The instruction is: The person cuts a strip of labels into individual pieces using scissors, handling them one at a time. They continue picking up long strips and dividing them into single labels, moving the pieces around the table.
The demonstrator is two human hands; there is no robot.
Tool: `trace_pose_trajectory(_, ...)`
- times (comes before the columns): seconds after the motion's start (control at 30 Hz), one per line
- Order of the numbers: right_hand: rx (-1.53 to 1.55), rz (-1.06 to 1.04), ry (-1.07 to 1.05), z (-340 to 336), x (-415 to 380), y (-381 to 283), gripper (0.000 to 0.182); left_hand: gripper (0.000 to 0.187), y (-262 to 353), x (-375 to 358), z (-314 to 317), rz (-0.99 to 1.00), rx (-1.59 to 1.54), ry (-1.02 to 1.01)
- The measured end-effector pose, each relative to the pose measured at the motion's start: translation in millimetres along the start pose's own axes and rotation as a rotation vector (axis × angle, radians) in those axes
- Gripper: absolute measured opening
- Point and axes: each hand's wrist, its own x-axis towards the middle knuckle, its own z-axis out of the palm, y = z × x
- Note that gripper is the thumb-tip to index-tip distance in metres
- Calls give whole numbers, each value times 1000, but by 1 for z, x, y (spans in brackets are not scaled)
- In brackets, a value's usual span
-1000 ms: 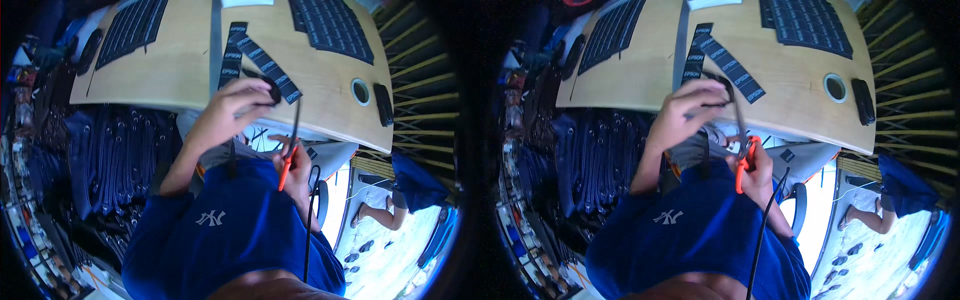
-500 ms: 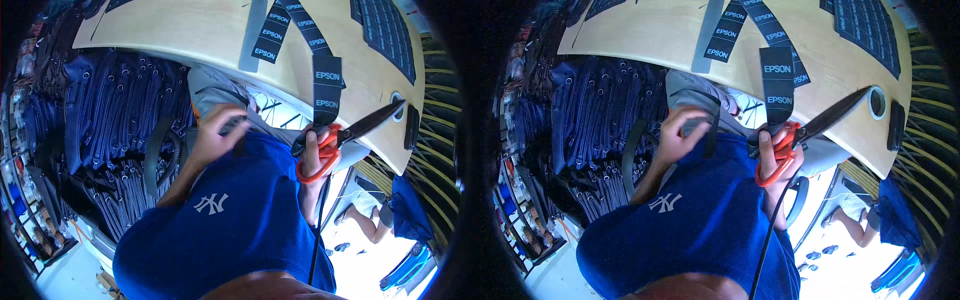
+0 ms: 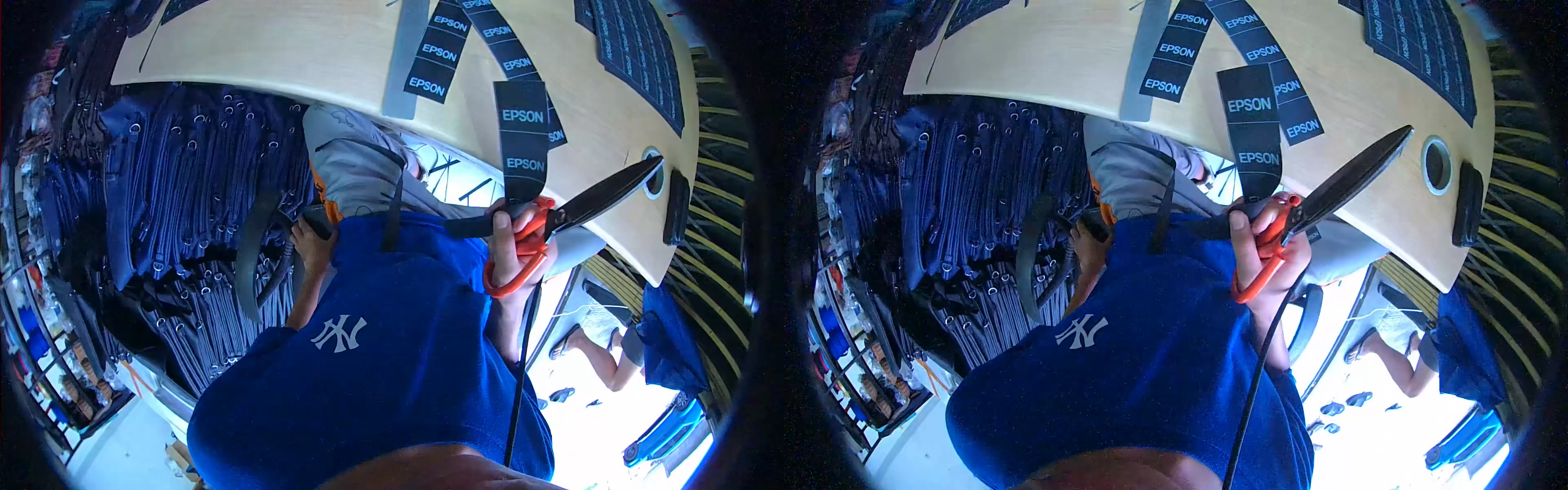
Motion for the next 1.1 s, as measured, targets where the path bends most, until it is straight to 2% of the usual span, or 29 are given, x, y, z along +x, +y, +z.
trace_pose_trajectory(0.17, 10, 64, 33, 1, -4, -1, 25, 95, -2, 15, 9, 34, 13, 42)
trace_pose_trajectory(0.23, -66, 90, 28, 0, -4, -3, 27, 93, -8, 25, 13, 111, -21, 41)
trace_pose_trajectory(0.37, -72, 37, 43, -1, -3, -1, 28, 93, -2, 26, 10, 171, 19, 98)
trace_pose_trajectory(0.57, -103, -74, 12, -4, 1, 0, 29, 96, 0, 22, 2, 144, 24, 13)
trace_pose_trajectory(0.87, -43, 48, 32, -5, 1, -1, 29, 98, 4, 3, -8, 105, -64, -24)
trace_pose_trajectory(0.97, -37, -21, -1, -6, 3, 3, 29, 99, -1, 7, -1, 100, -94, -15)
trace_pose_trajectory(1.1, 0, 6, 4, -6, 4, 2, 29, 97, 0, 8, 0, 39, -63, -5)
